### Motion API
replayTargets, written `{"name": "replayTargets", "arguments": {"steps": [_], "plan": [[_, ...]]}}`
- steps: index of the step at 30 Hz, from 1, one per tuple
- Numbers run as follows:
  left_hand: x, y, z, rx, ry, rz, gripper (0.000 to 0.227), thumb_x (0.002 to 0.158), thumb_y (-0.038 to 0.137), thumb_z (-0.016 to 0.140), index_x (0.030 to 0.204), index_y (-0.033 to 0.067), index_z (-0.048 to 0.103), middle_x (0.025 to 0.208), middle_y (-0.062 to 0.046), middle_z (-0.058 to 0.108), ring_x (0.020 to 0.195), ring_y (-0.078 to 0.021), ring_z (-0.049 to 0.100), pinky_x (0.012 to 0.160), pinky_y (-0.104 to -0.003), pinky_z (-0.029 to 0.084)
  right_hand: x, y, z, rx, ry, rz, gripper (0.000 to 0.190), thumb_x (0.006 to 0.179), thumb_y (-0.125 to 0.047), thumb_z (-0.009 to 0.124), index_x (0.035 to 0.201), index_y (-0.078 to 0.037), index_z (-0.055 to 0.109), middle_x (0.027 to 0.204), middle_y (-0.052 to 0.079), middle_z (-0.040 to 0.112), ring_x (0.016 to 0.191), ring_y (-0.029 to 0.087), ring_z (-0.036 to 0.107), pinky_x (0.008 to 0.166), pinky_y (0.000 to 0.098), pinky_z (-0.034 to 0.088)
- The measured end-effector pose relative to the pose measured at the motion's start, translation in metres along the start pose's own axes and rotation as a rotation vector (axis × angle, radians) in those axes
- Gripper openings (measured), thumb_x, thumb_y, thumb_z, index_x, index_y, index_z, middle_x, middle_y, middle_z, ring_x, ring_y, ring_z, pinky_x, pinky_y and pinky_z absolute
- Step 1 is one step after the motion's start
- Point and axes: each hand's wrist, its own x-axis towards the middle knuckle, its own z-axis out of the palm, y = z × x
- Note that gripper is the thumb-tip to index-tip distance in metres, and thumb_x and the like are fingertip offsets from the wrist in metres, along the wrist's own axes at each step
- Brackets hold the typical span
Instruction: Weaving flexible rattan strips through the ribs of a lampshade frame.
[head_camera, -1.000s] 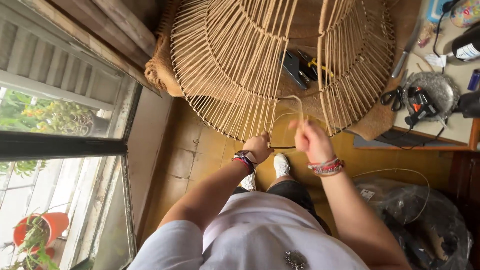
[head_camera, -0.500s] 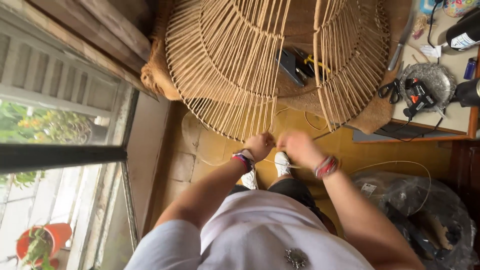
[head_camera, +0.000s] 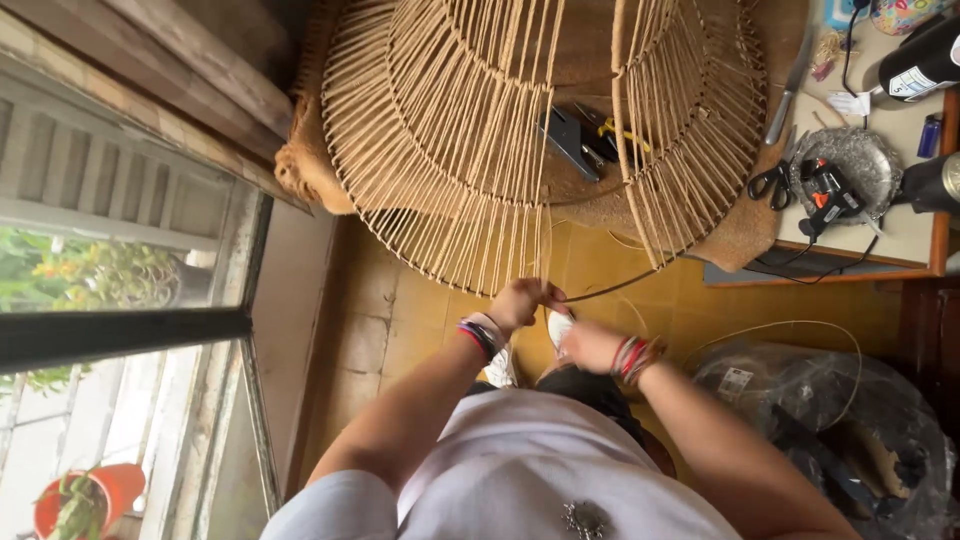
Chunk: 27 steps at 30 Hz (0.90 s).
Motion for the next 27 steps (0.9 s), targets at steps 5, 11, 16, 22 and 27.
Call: {"name": "replayTargets", "arguments": {"steps": [5,11,16,22,27], "plan": [[-0.02,0.014,-0.036,-0.481,-0.112,-0.144,0.053,0.098,0.056,0.055,0.075,0.01,0.066,0.052,-0.001,0.051,0.049,-0.0112,0.049,0.043,-0.021,0.039,0.017,0.075,0.037,1.019,0.083,0.125,0.035,0.098,-0.013,0.052,0.113,0.005,0.078,0.084,0.011,0.076,0.083,0.019,0.071,0.086,0.0258,0.055],[-0.021,0.009,-0.021,0.342,0.026,0.007,0.05,0.091,0.057,0.054,0.099,0.0091,0.067,0.089,-0.016,0.075,0.095,-0.0399,0.074,0.08,-0.049,0.058,0.022,-0.019,-0.036,0.893,0.007,-0.044,0.028,0.102,-0.032,0.046,0.101,-0.006,0.058,0.067,0.008,0.062,0.066,0.017,0.062,0.07,0.0328,0.051],[-0.02,0.001,-0.017,-0.881,0.018,-0.214,0.031,0.086,0.029,0.065,0.092,-0.0015,0.072,0.057,-0.002,0.04,0.049,-0.0096,0.041,0.043,-0.02,0.04,0.0,0.009,0.002,-0.119,-0.357,0.15,0.045,0.097,-0.034,0.042,0.066,-0.016,0.069,0.064,0.009,0.069,0.069,0.022,0.072,0.066,0.0342,0.056],[-0.029,0.013,-0.023,0.382,-0.006,-0.116,0.033,0.083,0.048,0.069,0.1,0.0219,0.058,0.093,-0.009,0.074,0.097,-0.0339,0.074,0.084,-0.046,0.058,0.042,-0.015,-0.056,1.132,0.223,0.181,0.044,0.1,-0.017,0.036,0.13,0.005,0.061,0.111,0.026,0.073,0.109,0.028,0.068,0.096,0.0315,0.047],[-0.04,0.032,-0.032,-0.813,-0.059,-0.174,0.033,0.101,0.024,0.046,0.106,0.0037,0.071,0.094,-0.016,0.076,0.05,-0.0064,0.043,0.048,-0.017,0.037,0.002,0.016,0.001,-0.136,-0.313,0.184,0.039,0.094,-0.035,0.051,0.085,-0.007,0.076,0.083,0.018,0.075,0.087,0.038,0.072,0.077,0.0476,0.055]]}}
